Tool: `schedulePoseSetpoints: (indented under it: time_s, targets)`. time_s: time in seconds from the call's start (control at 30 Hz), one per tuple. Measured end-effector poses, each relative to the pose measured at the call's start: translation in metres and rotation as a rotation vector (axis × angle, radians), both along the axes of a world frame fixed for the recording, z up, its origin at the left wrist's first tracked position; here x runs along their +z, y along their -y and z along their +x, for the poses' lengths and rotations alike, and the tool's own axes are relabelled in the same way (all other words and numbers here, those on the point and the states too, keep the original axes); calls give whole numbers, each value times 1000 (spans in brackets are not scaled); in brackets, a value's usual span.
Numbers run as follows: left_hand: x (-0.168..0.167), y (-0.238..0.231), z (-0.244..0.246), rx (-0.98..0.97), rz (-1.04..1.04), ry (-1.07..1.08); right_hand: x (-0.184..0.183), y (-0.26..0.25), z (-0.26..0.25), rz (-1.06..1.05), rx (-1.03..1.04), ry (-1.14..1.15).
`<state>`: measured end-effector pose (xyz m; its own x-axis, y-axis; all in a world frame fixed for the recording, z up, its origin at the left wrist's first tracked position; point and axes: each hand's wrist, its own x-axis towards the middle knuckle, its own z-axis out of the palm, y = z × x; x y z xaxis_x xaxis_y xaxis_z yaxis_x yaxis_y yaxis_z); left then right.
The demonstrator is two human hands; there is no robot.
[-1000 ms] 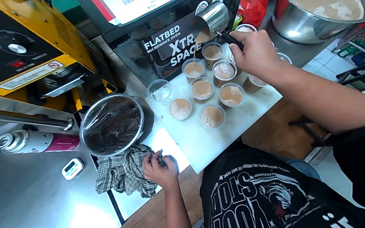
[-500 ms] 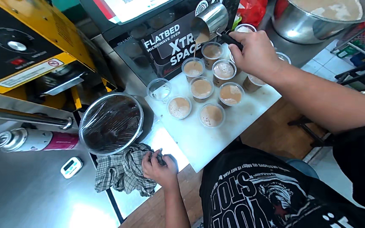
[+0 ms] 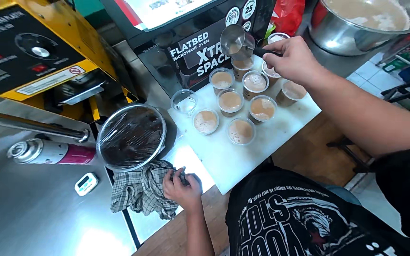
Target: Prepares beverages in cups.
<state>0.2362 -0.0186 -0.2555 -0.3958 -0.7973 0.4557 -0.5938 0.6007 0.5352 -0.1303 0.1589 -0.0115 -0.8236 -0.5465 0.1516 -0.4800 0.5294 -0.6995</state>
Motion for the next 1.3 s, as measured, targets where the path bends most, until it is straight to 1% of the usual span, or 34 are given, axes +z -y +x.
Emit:
schedulePoseSetpoints:
  time_s: [0.1, 0.4, 0.77, 0.9, 1.0, 1.3]
  targets:
    - [0, 0, 0, 5, 3, 2, 2, -2, 4, -41, -1, 58]
    - [1, -2, 0, -9, 8, 0, 7, -1, 25, -28, 55, -25]
    - [-2, -1, 2, -31, -10, -20, 4, 35, 79, 29, 170, -131]
    - [-1, -1, 1, -21, -13, -26, -3, 54, 95, 87, 221, -175]
    - [-2, -1, 2, -20, 1, -31, -7, 68, 105, 183, 241, -190]
    - [-5, -1, 2, -19, -12, -58, -28, 94, 117, 346, 293, -257]
